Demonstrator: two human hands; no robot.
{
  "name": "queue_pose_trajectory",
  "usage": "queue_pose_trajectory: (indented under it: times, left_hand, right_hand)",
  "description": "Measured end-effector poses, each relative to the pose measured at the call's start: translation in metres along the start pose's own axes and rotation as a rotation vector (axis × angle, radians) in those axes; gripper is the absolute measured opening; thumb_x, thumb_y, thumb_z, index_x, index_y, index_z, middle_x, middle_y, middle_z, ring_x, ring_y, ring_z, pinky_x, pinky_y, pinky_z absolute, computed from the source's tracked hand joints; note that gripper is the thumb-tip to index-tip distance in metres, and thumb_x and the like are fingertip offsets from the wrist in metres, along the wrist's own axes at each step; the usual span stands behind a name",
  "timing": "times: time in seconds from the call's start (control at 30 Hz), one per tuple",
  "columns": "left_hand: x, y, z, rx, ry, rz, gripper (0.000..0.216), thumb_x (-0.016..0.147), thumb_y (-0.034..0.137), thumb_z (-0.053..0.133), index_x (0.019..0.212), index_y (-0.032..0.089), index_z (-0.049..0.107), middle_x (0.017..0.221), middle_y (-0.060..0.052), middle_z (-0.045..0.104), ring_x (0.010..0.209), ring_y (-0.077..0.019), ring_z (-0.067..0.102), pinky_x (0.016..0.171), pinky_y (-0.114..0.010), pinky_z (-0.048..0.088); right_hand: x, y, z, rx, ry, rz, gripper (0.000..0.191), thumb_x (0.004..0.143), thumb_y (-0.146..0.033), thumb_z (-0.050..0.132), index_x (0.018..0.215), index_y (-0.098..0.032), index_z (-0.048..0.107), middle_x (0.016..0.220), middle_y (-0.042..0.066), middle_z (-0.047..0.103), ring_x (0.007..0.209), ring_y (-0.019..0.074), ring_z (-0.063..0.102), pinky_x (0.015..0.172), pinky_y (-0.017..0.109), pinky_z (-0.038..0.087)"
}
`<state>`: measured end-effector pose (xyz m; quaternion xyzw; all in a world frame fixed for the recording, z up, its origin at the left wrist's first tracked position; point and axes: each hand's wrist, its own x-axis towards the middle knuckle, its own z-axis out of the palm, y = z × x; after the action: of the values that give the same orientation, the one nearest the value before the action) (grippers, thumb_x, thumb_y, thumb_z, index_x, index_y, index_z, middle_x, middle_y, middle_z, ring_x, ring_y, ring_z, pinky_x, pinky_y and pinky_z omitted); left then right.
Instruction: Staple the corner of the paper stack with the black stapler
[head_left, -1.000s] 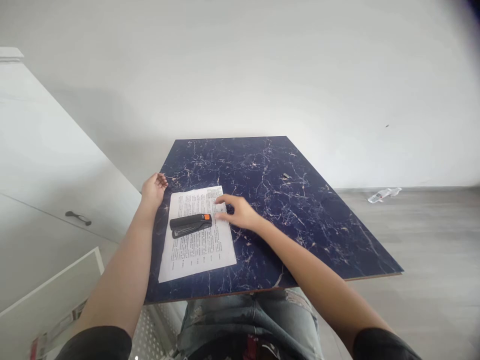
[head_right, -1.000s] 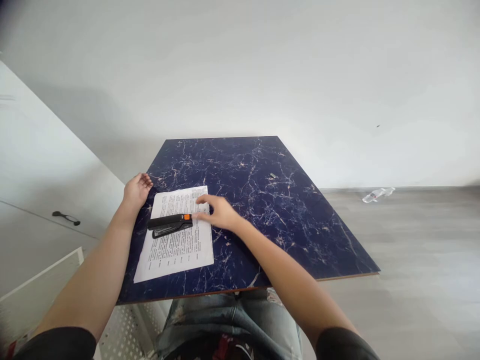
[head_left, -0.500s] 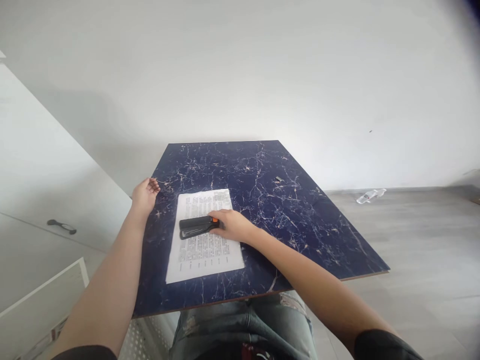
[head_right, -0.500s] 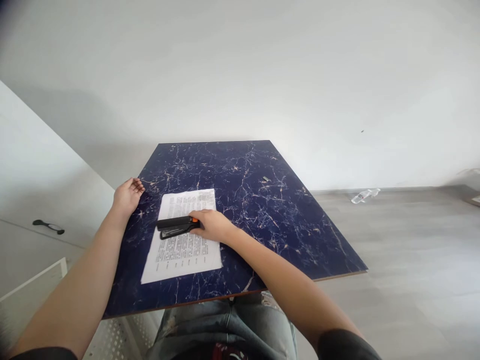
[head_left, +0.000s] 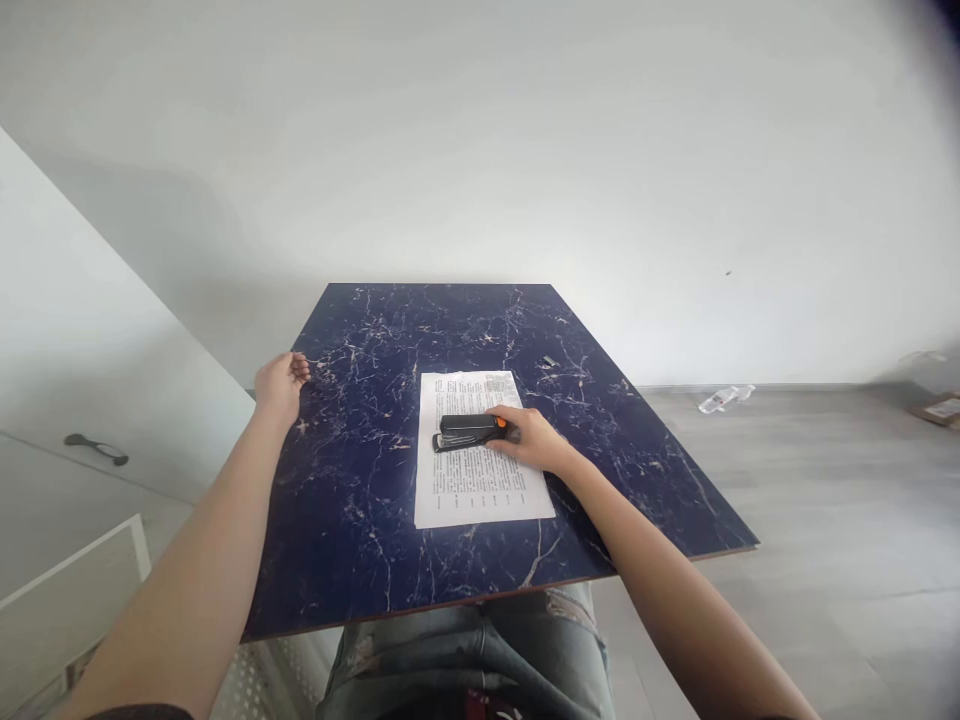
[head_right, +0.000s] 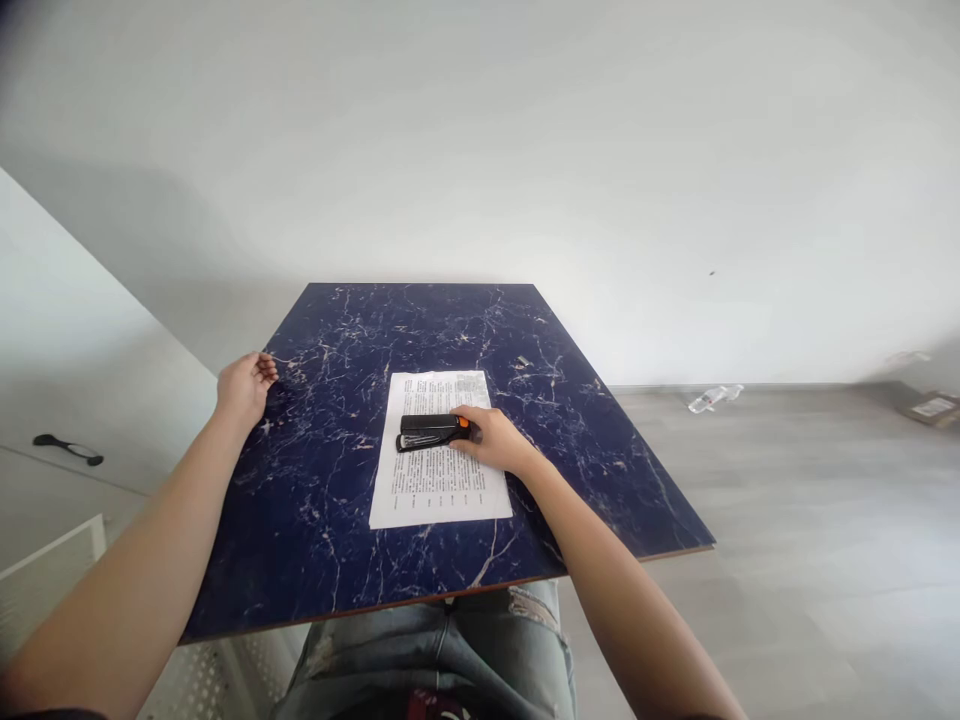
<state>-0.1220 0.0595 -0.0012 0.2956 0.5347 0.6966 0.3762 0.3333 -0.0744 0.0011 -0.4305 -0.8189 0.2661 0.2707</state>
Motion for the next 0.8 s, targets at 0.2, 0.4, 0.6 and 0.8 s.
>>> queue_pose_trajectory:
  times: [0.2, 0.4, 0.6, 0.8]
  left_hand:
    - [0.001, -0.011, 0.002, 0.121, -0.043, 0.126, 0.017, 0.085, 0.028, 0.064, 0.073, 0.016, 0.063, 0.069, -0.003, 0.06, 0.059, -0.0118, 0.052, 0.055, -0.022, 0.041]
    - [-0.001, -0.008, 0.003, 0.105, -0.043, 0.108, 0.017, 0.086, 0.022, 0.061, 0.071, 0.016, 0.064, 0.067, -0.003, 0.061, 0.058, -0.0114, 0.052, 0.057, -0.022, 0.041]
    - [-0.002, -0.006, 0.004, 0.096, -0.01, 0.091, 0.019, 0.089, 0.019, 0.058, 0.071, 0.016, 0.064, 0.067, -0.002, 0.06, 0.058, -0.011, 0.051, 0.055, -0.021, 0.04]
    - [-0.045, 0.007, 0.033, -0.116, -0.059, -0.006, 0.028, 0.098, 0.026, 0.05, 0.076, 0.016, 0.064, 0.073, -0.004, 0.065, 0.066, -0.0139, 0.06, 0.062, -0.025, 0.047]
  right_hand:
    - [0.0, 0.002, -0.003, 0.055, 0.026, 0.025, 0.039, 0.088, -0.042, 0.078, 0.121, -0.022, 0.07, 0.101, 0.004, 0.077, 0.087, 0.02, 0.07, 0.08, 0.032, 0.051]
    - [0.0, 0.005, -0.002, 0.076, 0.021, 0.045, 0.041, 0.086, -0.044, 0.079, 0.119, -0.021, 0.071, 0.098, 0.003, 0.076, 0.082, 0.0188, 0.068, 0.078, 0.031, 0.051]
    - [0.002, 0.004, -0.006, 0.234, 0.097, 0.069, 0.033, 0.101, -0.045, 0.058, 0.115, -0.019, 0.073, 0.109, 0.008, 0.078, 0.1, 0.0233, 0.072, 0.091, 0.038, 0.054]
    - [0.005, 0.0, -0.004, 0.328, 0.21, 0.173, 0.039, 0.104, -0.048, 0.047, 0.106, -0.02, 0.075, 0.109, 0.008, 0.077, 0.075, 0.0165, 0.066, 0.073, 0.032, 0.054]
